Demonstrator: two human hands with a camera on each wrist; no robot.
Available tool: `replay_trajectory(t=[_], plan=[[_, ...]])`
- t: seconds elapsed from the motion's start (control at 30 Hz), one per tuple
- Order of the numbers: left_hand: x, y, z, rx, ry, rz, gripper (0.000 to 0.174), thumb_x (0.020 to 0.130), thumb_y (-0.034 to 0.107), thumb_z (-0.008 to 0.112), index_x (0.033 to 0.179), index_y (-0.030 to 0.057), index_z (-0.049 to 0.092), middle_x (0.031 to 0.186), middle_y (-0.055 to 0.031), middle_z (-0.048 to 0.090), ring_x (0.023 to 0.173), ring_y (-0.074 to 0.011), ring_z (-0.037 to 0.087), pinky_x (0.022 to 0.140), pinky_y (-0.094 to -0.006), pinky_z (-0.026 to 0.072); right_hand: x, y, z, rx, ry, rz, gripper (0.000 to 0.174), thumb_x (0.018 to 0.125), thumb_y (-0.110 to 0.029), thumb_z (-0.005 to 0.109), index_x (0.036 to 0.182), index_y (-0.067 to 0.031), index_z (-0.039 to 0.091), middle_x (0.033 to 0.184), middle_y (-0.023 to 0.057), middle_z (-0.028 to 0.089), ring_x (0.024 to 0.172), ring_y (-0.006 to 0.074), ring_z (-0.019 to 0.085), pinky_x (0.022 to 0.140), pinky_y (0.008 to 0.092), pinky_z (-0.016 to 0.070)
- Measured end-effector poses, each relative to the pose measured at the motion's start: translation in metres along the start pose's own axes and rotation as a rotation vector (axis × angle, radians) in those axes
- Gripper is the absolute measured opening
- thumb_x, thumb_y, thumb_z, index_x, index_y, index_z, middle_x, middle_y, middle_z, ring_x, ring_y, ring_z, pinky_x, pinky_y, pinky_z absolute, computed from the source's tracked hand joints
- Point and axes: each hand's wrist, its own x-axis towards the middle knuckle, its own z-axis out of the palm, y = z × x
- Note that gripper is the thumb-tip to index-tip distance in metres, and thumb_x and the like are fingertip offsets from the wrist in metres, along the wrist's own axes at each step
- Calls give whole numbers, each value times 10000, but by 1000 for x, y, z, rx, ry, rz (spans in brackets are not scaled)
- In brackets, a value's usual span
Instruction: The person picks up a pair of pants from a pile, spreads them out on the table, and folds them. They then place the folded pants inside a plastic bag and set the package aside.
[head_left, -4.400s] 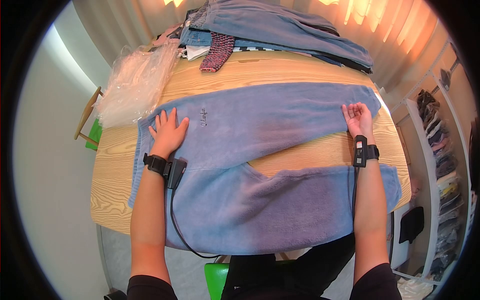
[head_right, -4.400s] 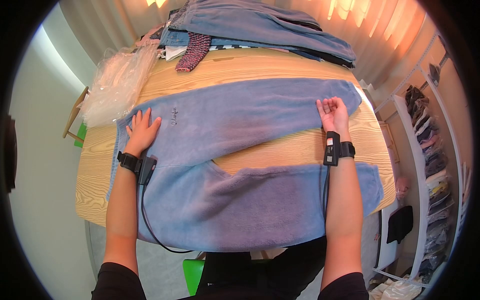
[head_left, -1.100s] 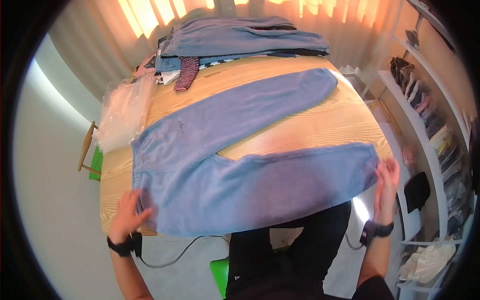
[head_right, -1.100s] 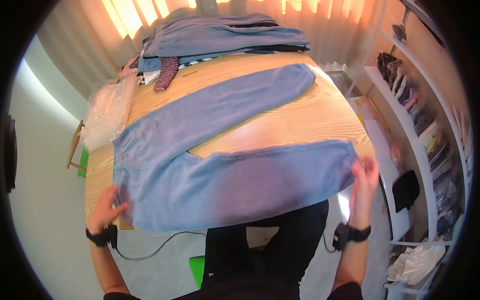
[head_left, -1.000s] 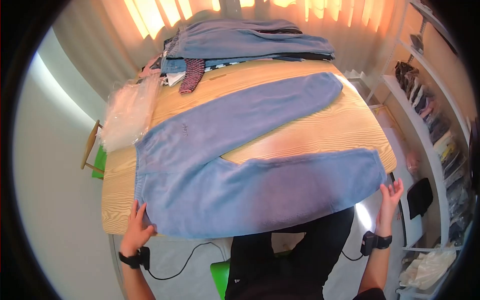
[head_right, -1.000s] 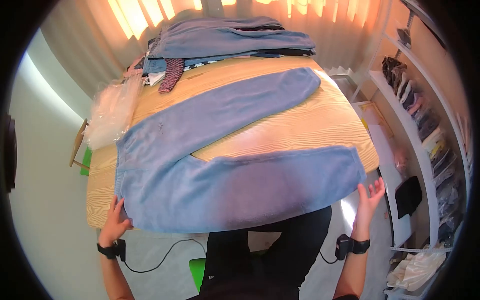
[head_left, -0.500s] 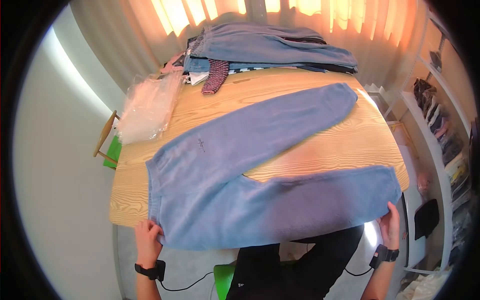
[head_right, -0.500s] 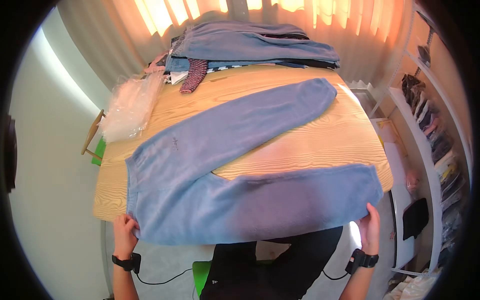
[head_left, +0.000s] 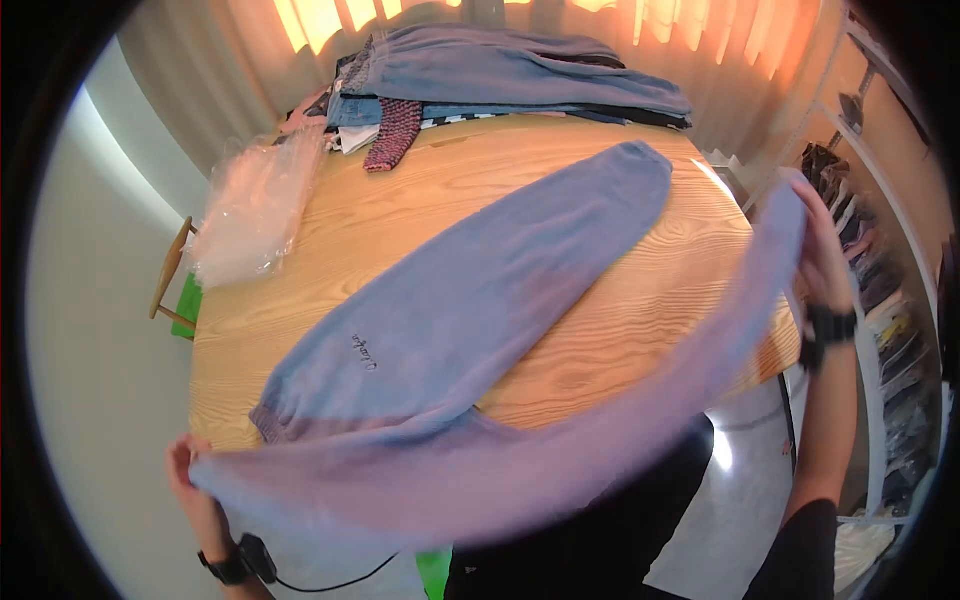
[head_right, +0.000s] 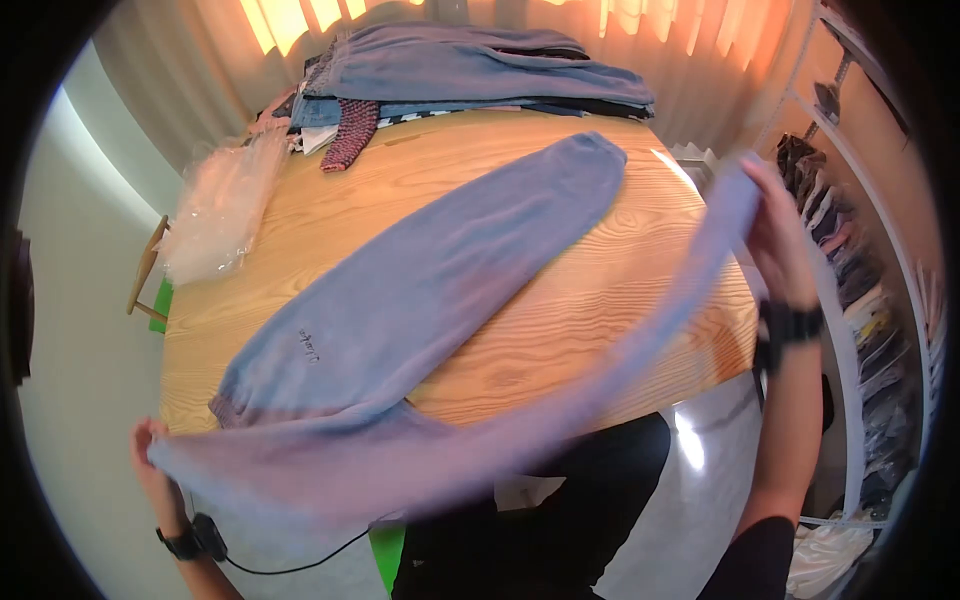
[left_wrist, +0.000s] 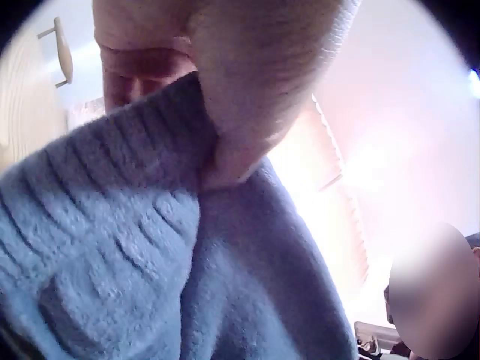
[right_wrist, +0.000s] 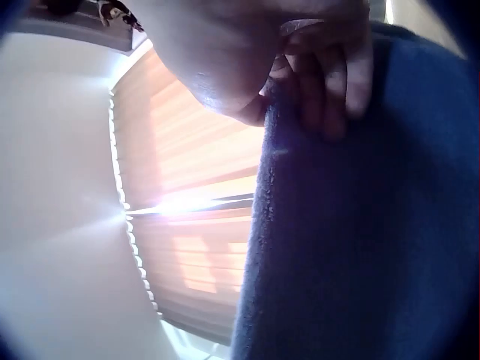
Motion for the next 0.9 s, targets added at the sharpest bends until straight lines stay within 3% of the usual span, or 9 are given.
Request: replay_trajectory(t=[0.13,0.2,0.23,0.33,0.4,0.67,0.73,0.83,0.9], plan=[[23,-7,39,-175,-88,-215,502,901,160,635,1333,72,393,991,-43,565,910,-121,542,823,-263,428,110,59,52,-224,-166,-50,295,927,-303,569,1114,-78,612,1021,33,642,943,167,615,898,307,465],[26,-28,46,-191,-178,-569,615,899,170,642,1400,80,296,1082,-62,558,955,-126,559,817,-272,453,141,107,67,-813,-375,-232,399,924,-335,550,1172,-24,590,1103,86,631,1055,227,582,975,357,429],[25,-47,44,-237,-276,-606,630,890,180,651,1401,77,298,1178,-75,525,971,-138,571,772,-268,475,145,131,70,-812,-377,-229,399,924,-335,550,1172,-24,590,1103,86,631,1055,227,582,975,357,429],[13,-37,49,-63,-371,-614,671,874,159,665,1413,70,276,1180,-83,525,979,-151,581,746,-272,499,130,171,78,-1340,-487,-472,502,911,-390,542,1242,-12,548,1194,150,587,1164,299,516,1019,408,394],[8,-33,51,-98,-311,-598,642,845,112,682,1382,42,336,1155,-90,560,990,-160,595,769,-276,513,109,161,86,-1456,-329,-279,520,899,-421,541,1275,-61,536,1256,181,533,1195,352,475,1034,429,376],[13,-29,49,-13,-531,-401,473,802,-7,624,1247,-56,471,1138,-126,598,1011,-196,604,893,-324,481,-1,91,48,-1729,-365,92,463,826,-407,601,1145,-72,578,1121,138,590,1047,337,572,893,425,464],[11,-44,45,-28,-553,-356,463,801,-3,618,1240,-50,481,1137,-124,598,1018,-197,598,908,-325,469,-40,75,22,-1720,-493,78,430,821,-369,635,1113,-59,573,1072,171,588,988,356,578,850,416,472],[16,-57,48,-25,-561,-294,436,810,23,628,1223,-42,504,1137,-116,599,1025,-195,588,927,-325,452,-79,56,5,-1737,-459,280,448,809,-356,653,1135,-64,555,1121,179,573,1004,354,574,858,418,467],[14,-40,54,-5,-581,-273,420,820,45,643,1212,-39,516,1139,-110,600,1024,-193,584,930,-323,446,-92,56,-10,-1645,-333,178,504,801,-360,655,1183,-54,537,1167,198,559,1041,357,567,888,419,462]])
